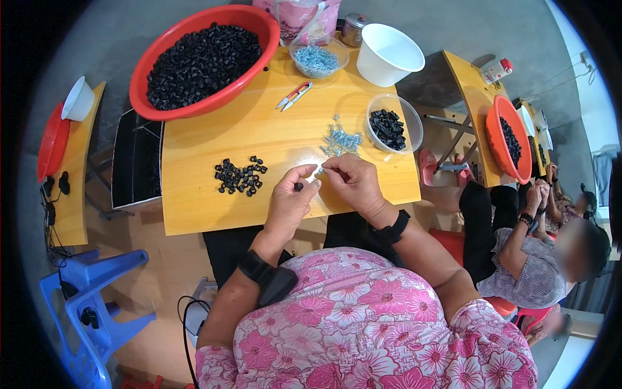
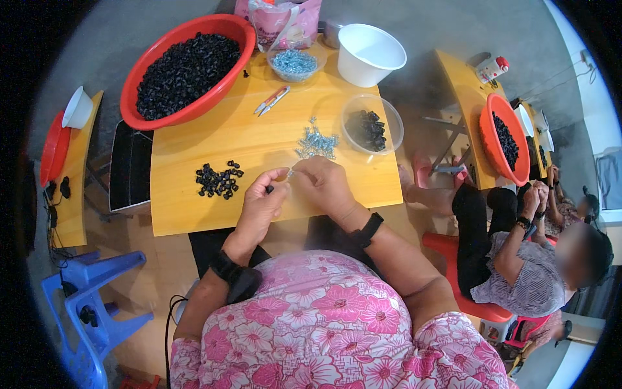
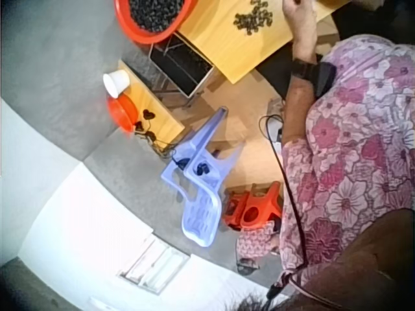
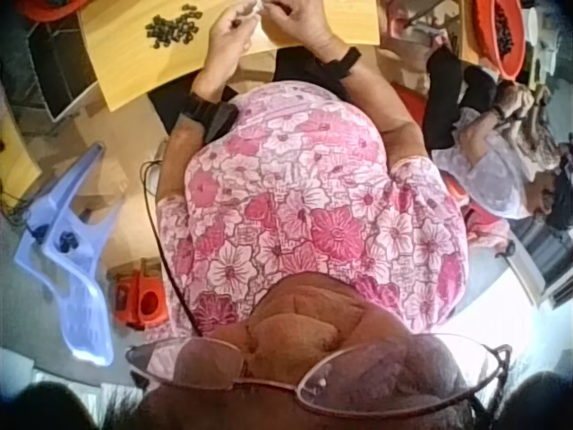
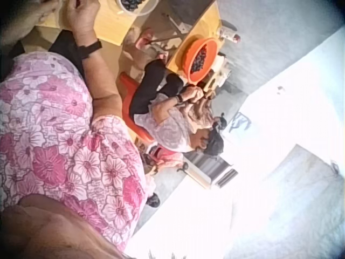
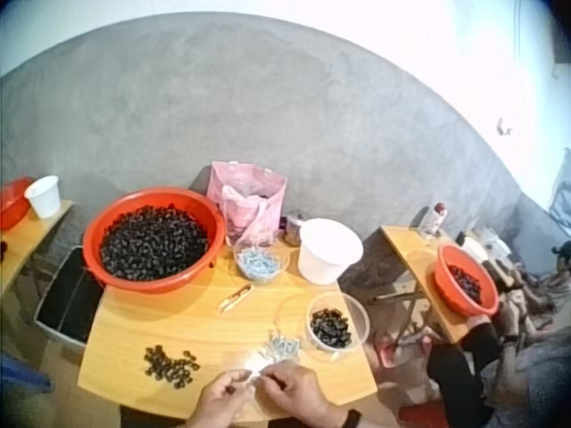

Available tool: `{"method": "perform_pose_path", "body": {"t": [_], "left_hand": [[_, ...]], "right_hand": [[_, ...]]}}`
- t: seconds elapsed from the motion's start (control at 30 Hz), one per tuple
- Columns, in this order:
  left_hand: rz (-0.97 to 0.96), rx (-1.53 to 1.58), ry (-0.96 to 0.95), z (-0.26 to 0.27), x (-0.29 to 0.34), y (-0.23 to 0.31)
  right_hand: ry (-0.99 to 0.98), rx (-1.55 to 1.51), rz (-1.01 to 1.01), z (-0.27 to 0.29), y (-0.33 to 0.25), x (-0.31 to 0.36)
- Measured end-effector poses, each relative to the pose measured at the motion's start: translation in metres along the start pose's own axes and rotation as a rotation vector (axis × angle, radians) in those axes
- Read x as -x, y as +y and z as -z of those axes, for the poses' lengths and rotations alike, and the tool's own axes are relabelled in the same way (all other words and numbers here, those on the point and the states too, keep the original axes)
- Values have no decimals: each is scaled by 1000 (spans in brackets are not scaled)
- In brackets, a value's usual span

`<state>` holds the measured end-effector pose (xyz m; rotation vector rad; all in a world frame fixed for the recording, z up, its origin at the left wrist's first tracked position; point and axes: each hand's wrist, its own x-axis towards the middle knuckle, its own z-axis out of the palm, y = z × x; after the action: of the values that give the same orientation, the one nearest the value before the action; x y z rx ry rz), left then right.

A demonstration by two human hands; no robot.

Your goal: Manually assembling small black plastic components with silver fasteners at a workbench.

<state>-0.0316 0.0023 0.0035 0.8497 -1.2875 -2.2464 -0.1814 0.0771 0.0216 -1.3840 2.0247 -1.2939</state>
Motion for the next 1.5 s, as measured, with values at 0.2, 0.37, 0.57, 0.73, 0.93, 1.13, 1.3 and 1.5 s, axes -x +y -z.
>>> {"method": "perform_pose_path", "body": {"t": [0.2, 0.37, 0.57, 0.73, 0.93, 1.13, 1.3, 1.5], "left_hand": [[-103, -244, 131, -3, -6, -12], [-85, -234, 179, -2, -9, -18], [-73, -191, 184, -1, -8, -18], [-64, -209, 186, 1, -6, -16], [-87, -179, 150, 1, -5, -15], [-49, -112, 135, -1, -4, -12], [-93, -169, 130, 0, -6, -16], [-135, -221, 136, 5, -8, -24]], "right_hand": [[5, 63, 89, -5, -6, 2], [44, 88, 113, -9, -6, 4], [35, 1, 17, -10, -8, 5], [-69, -1, 25, -1, -4, 5], [-71, 0, 57, -1, -5, 7], [-11, 18, 48, -5, -9, 10], [12, 79, 116, -5, -11, 12], [63, 33, 92, -17, 3, 14]]}}
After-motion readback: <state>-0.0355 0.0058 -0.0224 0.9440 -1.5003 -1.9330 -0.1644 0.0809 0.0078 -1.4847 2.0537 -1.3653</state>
